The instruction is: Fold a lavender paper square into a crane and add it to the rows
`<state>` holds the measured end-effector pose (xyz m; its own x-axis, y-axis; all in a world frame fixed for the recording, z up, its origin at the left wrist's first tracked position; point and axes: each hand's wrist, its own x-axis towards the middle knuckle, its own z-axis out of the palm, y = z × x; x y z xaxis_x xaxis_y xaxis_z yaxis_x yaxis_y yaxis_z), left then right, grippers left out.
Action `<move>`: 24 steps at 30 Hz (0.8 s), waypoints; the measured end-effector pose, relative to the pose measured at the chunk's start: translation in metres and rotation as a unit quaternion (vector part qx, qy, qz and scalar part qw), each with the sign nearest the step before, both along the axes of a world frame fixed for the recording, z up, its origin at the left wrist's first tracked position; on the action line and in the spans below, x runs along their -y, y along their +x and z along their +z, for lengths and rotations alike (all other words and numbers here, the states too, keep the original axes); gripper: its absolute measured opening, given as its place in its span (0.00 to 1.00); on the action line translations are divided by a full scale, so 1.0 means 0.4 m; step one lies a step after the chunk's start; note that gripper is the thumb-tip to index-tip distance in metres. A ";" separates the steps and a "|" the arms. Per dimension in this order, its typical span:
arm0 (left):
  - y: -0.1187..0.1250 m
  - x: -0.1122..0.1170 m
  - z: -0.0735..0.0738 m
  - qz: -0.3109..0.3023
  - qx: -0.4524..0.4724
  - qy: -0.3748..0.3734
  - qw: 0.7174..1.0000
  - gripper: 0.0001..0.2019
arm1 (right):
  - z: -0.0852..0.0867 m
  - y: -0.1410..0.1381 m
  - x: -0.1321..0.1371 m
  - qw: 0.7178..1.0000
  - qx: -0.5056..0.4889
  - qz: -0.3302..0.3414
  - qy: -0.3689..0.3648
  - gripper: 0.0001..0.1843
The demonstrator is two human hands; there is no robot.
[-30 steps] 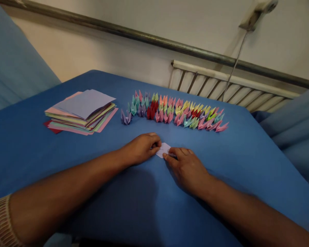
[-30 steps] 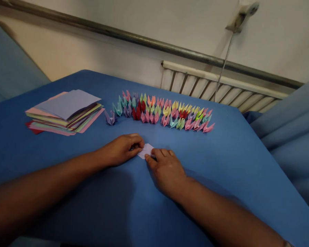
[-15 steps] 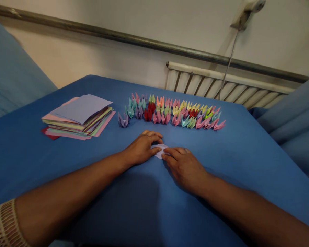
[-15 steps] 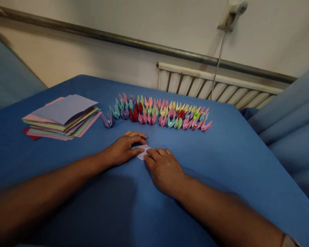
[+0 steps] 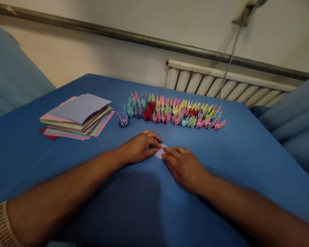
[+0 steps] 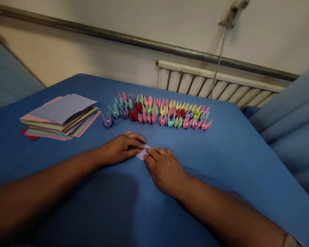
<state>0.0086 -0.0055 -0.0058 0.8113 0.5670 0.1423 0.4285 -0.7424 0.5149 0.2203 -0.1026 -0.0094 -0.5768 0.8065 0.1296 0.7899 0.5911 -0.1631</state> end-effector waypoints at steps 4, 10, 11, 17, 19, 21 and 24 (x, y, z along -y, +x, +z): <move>-0.008 0.007 0.029 -0.050 -0.022 0.030 0.998 0.12 | -0.003 0.001 -0.001 1.000 -0.006 0.000 0.000 0.20; 0.002 0.022 0.032 -0.059 -0.046 0.100 0.992 0.11 | -0.007 0.007 -0.012 0.999 -0.036 -0.006 -0.005 0.18; 0.003 0.023 0.031 -0.064 -0.045 0.105 0.991 0.10 | -0.008 0.008 -0.015 0.999 -0.044 -0.005 -0.006 0.18; 0.011 0.033 0.035 -0.079 -0.069 0.139 0.985 0.11 | -0.022 0.009 -0.040 0.995 -0.102 -0.014 -0.007 0.13; 0.017 0.036 0.038 -0.057 -0.079 0.144 0.985 0.12 | -0.027 0.003 -0.049 0.993 -0.115 -0.026 -0.006 0.12; 0.021 0.039 0.041 -0.041 -0.097 0.150 0.983 0.12 | -0.030 -0.004 -0.056 0.992 -0.119 -0.031 -0.004 0.11; 0.023 0.042 0.043 -0.042 -0.108 0.149 0.982 0.12 | -0.032 -0.013 -0.062 0.992 -0.119 -0.038 0.008 0.11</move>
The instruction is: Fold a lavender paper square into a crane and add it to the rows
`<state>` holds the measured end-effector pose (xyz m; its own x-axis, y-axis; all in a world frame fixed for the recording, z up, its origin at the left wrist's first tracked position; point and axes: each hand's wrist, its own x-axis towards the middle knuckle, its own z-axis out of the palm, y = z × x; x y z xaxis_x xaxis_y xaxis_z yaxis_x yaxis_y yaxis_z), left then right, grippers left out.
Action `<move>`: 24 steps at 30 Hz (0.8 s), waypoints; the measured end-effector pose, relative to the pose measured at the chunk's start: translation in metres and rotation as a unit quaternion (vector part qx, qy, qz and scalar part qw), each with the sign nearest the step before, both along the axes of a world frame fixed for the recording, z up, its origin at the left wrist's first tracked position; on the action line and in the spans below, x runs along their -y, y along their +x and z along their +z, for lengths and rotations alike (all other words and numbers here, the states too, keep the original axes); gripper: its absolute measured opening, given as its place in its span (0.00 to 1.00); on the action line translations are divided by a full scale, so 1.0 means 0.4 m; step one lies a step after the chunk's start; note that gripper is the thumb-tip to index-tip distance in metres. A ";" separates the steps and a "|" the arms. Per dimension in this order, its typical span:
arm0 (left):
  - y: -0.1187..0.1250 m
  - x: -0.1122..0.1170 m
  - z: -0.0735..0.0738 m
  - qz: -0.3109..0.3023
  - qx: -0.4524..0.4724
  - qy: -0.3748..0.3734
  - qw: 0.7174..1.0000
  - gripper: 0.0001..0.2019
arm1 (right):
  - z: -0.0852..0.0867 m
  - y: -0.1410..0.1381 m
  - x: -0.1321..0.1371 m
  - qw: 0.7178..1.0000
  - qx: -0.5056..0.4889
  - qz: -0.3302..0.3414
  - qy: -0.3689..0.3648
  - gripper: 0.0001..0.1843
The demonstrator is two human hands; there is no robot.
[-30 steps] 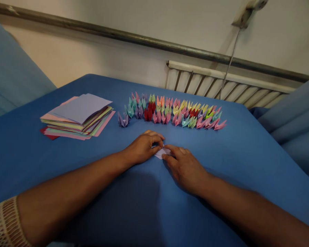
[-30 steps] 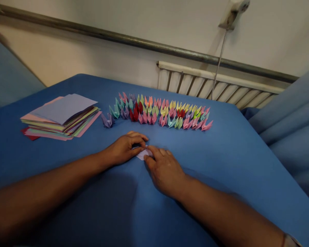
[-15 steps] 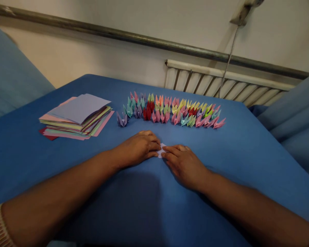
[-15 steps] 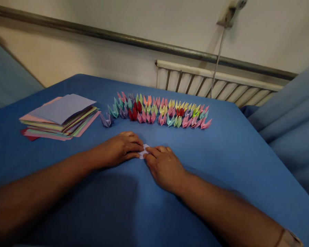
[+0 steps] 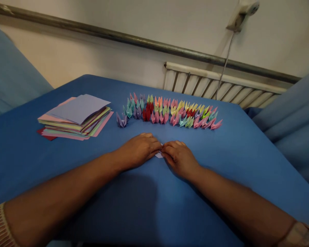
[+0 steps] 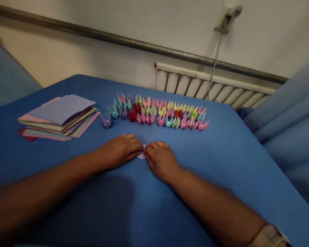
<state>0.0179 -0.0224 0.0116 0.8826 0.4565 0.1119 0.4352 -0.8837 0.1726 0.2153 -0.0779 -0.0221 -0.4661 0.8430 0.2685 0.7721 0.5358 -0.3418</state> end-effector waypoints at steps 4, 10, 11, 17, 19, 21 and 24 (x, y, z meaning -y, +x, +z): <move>0.002 -0.001 -0.006 0.026 0.022 -0.046 0.998 0.09 | -0.005 -0.003 -0.006 1.000 -0.009 -0.017 -0.002 0.10; 0.015 -0.007 -0.026 0.127 0.080 -0.147 0.978 0.07 | -0.025 -0.001 -0.029 0.993 -0.097 -0.054 -0.044 0.07; 0.017 -0.007 -0.028 0.141 0.085 -0.153 0.974 0.07 | -0.027 -0.003 -0.034 0.991 -0.105 -0.065 -0.051 0.06; 0.025 -0.004 -0.025 0.206 0.094 -0.187 0.956 0.06 | -0.027 -0.020 -0.044 0.987 -0.097 -0.119 -0.047 0.06; 0.026 -0.004 -0.023 0.199 0.087 -0.185 0.958 0.05 | -0.025 -0.022 -0.042 0.987 -0.101 -0.121 -0.043 0.05; 0.025 -0.002 -0.021 0.185 0.081 -0.177 0.963 0.05 | -0.025 -0.021 -0.039 0.985 -0.115 -0.119 -0.042 0.04; 0.022 0.002 -0.024 0.175 0.083 -0.147 0.970 0.06 | -0.025 -0.017 -0.037 0.988 -0.113 -0.102 -0.035 0.05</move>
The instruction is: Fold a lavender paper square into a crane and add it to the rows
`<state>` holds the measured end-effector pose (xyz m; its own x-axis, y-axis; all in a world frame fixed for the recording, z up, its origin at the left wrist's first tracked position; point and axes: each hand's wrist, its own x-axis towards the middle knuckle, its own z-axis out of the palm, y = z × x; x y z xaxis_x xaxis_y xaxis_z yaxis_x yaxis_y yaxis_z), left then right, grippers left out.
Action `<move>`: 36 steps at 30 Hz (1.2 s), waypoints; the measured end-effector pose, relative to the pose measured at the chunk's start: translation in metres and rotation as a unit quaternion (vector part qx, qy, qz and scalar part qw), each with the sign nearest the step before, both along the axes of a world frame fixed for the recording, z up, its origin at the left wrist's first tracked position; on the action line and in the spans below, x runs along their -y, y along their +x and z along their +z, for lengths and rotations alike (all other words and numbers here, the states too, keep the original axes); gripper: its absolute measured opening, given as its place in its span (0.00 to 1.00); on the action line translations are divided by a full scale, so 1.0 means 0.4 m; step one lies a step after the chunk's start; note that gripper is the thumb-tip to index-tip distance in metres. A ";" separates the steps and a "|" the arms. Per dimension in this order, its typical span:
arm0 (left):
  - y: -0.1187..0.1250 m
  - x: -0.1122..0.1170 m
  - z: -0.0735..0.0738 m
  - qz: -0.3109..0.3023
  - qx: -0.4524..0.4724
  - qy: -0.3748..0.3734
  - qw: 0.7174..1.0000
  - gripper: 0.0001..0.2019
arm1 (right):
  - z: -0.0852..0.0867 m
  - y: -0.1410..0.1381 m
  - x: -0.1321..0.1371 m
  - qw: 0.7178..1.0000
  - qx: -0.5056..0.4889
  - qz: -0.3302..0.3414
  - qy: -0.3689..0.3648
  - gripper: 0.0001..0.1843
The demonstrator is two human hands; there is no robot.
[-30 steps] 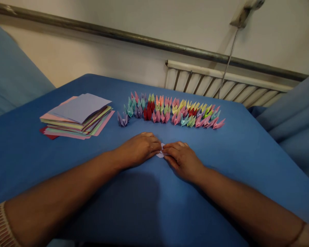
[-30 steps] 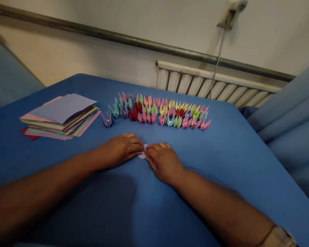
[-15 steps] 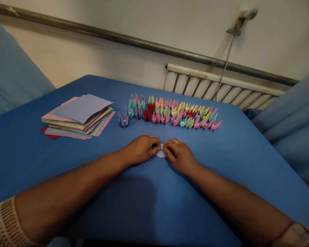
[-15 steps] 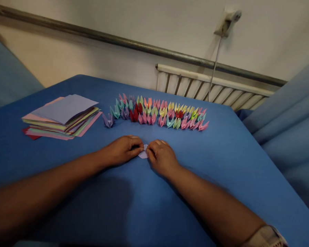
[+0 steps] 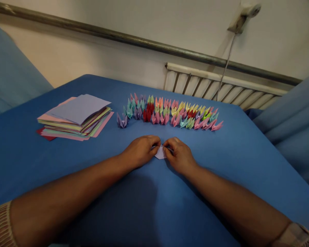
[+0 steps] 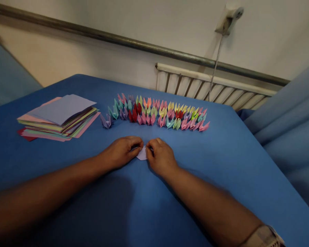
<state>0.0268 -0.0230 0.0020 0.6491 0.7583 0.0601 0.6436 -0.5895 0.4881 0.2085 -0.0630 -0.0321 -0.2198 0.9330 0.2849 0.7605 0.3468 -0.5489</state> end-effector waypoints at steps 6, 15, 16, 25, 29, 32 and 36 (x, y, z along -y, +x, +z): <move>-0.003 -0.003 -0.005 0.015 -0.050 0.040 0.998 0.06 | 0.002 0.008 -0.003 0.998 0.063 -0.003 0.014 0.04; 0.000 -0.015 0.006 0.033 -0.062 -0.021 0.997 0.10 | 0.010 0.014 -0.007 0.999 0.028 0.015 -0.042 0.08; 0.001 -0.015 0.009 0.029 -0.065 -0.024 0.997 0.09 | 0.011 0.015 -0.008 0.998 0.024 0.021 -0.044 0.08; 0.001 0.004 0.006 -0.020 -0.016 0.032 0.999 0.05 | -0.006 0.022 -0.006 0.997 -0.033 0.064 -0.007 0.02; -0.002 0.014 0.011 -0.001 -0.009 0.022 1.000 0.04 | 0.010 0.028 0.005 0.994 -0.012 0.086 0.066 0.05; -0.005 0.009 0.021 -0.037 -0.001 0.117 0.992 0.05 | 0.028 0.033 0.011 0.986 0.045 0.085 0.133 0.06; -0.006 -0.001 0.026 -0.096 -0.066 0.194 0.974 0.08 | 0.032 0.031 0.016 0.971 0.148 0.111 0.150 0.10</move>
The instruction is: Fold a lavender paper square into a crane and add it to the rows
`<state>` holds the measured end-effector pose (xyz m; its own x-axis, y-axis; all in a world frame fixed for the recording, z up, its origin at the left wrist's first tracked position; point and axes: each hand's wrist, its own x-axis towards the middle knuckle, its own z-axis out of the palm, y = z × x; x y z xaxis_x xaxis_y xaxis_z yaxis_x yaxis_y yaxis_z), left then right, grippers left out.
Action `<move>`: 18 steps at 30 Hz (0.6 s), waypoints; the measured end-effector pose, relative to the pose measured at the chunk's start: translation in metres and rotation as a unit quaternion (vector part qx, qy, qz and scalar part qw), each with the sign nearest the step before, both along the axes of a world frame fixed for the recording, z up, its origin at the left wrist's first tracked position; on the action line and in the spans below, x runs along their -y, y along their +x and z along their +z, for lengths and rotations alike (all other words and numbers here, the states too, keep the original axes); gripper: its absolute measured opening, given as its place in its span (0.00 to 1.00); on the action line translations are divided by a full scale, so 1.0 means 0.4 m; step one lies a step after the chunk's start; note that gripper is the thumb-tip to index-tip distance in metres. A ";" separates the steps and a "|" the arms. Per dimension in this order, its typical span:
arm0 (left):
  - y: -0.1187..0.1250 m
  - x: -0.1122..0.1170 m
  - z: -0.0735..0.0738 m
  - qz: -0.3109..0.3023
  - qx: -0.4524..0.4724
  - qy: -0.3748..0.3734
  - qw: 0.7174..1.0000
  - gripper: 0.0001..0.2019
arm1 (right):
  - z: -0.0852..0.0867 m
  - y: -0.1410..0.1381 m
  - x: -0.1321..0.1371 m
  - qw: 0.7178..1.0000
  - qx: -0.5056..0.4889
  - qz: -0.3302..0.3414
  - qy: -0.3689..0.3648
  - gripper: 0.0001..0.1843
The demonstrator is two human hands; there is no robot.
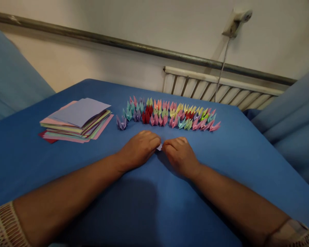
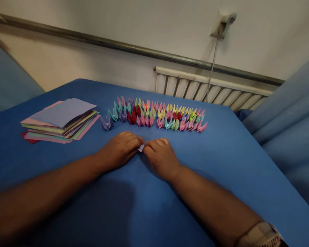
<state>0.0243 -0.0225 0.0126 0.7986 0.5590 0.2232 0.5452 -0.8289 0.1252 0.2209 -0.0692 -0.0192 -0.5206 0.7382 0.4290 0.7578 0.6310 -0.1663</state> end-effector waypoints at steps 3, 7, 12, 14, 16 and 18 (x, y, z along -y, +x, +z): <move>-0.005 0.007 -0.003 -0.005 -0.038 -0.037 0.999 0.07 | -0.005 -0.009 0.004 0.997 0.062 0.021 -0.035 0.10; -0.023 0.025 -0.002 0.003 -0.018 -0.101 0.995 0.06 | -0.005 -0.015 0.012 0.996 0.023 0.010 -0.088 0.09; -0.039 0.031 0.014 0.037 -0.034 -0.129 0.990 0.04 | -0.005 -0.006 0.013 0.993 -0.029 0.024 -0.108 0.10; -0.040 0.029 0.018 0.039 -0.036 -0.134 0.990 0.03 | -0.009 -0.005 0.009 0.993 -0.031 0.017 -0.114 0.09; -0.038 0.027 0.015 0.035 -0.029 -0.137 0.990 0.03 | -0.014 -0.006 0.004 0.992 -0.032 0.010 -0.119 0.08; -0.035 0.025 0.009 0.031 -0.015 -0.140 0.989 0.04 | -0.019 -0.008 0.000 0.991 -0.038 0.001 -0.125 0.08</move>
<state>0.0104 -0.0325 0.0162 0.7645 0.6440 0.0281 0.6015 -0.7284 0.3281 0.2178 -0.0693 -0.0267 -0.4955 0.8255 0.2704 0.7362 0.5643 -0.3737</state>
